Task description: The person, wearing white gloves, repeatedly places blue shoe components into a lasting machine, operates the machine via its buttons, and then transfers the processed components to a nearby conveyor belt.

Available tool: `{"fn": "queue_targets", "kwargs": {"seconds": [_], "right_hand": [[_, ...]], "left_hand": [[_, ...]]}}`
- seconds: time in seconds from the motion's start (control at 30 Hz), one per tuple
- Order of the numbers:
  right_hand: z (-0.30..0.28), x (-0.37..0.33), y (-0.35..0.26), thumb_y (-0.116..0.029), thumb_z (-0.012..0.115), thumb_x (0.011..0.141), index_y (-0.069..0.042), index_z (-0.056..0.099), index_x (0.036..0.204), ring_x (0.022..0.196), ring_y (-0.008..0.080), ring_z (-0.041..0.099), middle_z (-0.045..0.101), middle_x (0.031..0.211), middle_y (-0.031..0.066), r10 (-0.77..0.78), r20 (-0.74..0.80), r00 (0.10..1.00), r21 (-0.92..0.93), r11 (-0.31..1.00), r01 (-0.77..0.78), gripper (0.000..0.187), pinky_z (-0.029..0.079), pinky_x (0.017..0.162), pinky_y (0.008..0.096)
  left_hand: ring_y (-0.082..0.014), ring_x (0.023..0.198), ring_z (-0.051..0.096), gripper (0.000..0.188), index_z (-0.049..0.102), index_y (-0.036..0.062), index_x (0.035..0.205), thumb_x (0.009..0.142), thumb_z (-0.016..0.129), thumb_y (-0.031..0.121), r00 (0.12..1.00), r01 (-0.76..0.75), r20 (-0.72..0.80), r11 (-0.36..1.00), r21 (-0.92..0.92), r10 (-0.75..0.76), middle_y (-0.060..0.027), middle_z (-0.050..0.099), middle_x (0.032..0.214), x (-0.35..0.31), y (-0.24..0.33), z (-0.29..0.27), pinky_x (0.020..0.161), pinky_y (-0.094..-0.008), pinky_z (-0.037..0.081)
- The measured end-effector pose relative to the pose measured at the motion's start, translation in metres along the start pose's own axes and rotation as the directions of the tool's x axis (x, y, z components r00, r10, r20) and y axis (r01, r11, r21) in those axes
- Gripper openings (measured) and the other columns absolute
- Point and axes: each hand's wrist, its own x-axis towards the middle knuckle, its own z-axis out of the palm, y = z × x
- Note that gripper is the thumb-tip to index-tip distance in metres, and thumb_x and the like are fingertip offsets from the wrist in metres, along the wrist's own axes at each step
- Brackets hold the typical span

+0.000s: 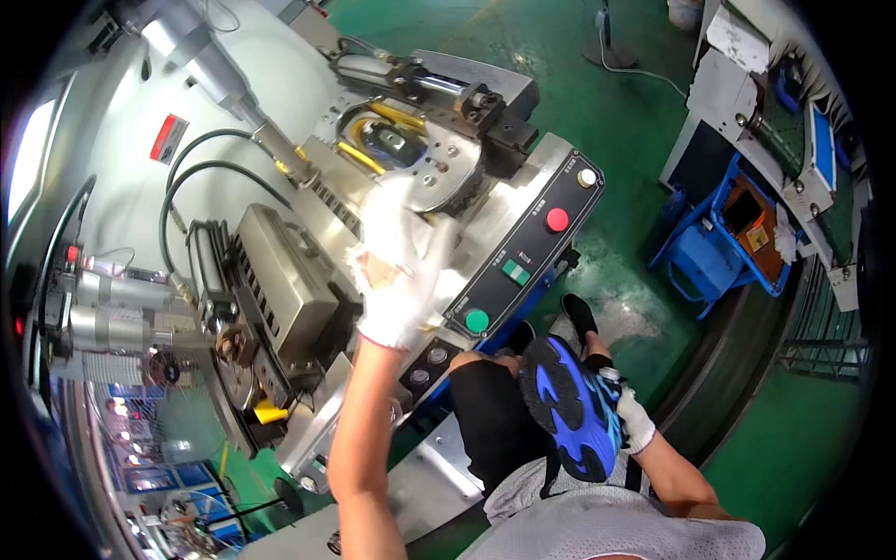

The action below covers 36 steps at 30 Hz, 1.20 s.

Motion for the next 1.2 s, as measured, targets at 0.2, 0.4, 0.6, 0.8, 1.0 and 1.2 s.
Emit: {"fn": "queue_targets", "kwargs": {"seconds": [0.2,0.4,0.6,0.8,1.0,1.2], "right_hand": [[-0.054,0.032,-0.015,-0.037,0.065,0.096,-0.005,0.040,0.159,0.134,0.0242,0.057,0.058,0.148,0.0115,-0.029,-0.021,0.999,0.037,0.999,0.030,0.075,0.043,0.116,0.0415],[-0.113,0.022,-0.019,-0.048,0.054,0.104,-0.008,0.040,0.160,0.140,0.0248,0.053,0.056,0.154,0.0082,-0.124,-0.073,0.990,-0.038,0.992,0.122,0.070,0.035,0.123,0.0436],[-0.050,0.037,-0.032,-0.040,0.084,0.090,-0.009,0.038,0.161,0.137,0.0285,0.057,0.056,0.154,0.0086,-0.287,-0.047,0.957,-0.133,0.951,0.278,0.091,0.049,0.115,0.0501],[0.027,0.029,-0.049,-0.009,0.077,0.086,-0.012,0.043,0.151,0.123,0.0229,0.065,0.063,0.137,0.0069,-0.439,-0.214,0.873,-0.172,0.896,0.409,0.074,0.059,0.099,0.0443],[0.098,0.078,-0.097,-0.006,0.074,0.087,-0.010,0.058,0.135,0.092,0.0104,0.063,0.064,0.106,-0.0035,-0.644,-0.122,0.755,-0.576,0.666,0.475,0.050,0.055,0.081,0.0305],[0.308,0.189,-0.156,-0.043,0.084,0.086,0.005,0.068,0.123,0.093,0.0170,0.067,0.075,0.107,0.0105,-0.673,0.402,0.622,-0.908,-0.205,0.365,0.063,0.054,0.087,0.0350]], "left_hand": [[-0.0362,0.136,0.056,0.072,0.052,0.0099,0.155,0.091,0.076,0.035,0.871,0.490,0.017,0.870,0.055,-0.492,-0.0253,0.056,0.149,0.112,-0.186,0.070,0.115,-0.0437,0.044],[-0.0191,0.093,0.072,0.039,0.068,0.0173,0.137,0.099,0.066,0.027,0.853,0.518,0.019,0.850,0.092,-0.522,-0.0108,0.074,0.112,0.159,-0.234,0.144,0.081,-0.0348,0.057],[-0.0168,0.101,0.066,0.019,0.071,0.0068,0.118,0.103,0.063,0.014,0.882,0.371,-0.238,0.911,-0.180,-0.406,-0.0090,0.071,0.111,0.141,-0.217,0.129,0.092,-0.0323,0.052],[-0.0170,0.102,0.069,0.021,0.071,0.0031,0.120,0.103,0.066,0.012,0.803,0.124,-0.541,0.958,-0.258,-0.249,-0.0104,0.075,0.113,0.116,-0.104,0.025,0.095,-0.0322,0.054],[-0.0175,0.107,0.064,0.045,0.061,0.0044,0.133,0.090,0.067,-0.006,0.865,0.119,-0.190,0.558,-0.821,-0.464,-0.0081,0.066,0.122,-0.064,0.005,-0.060,0.090,-0.0317,0.053],[-0.0256,0.100,0.066,0.041,0.073,0.0100,0.117,0.078,0.078,-0.002,0.952,0.298,0.229,0.776,-0.556,-0.202,-0.0104,0.066,0.114,-0.296,0.010,-0.029,0.083,-0.0370,0.057]]}}
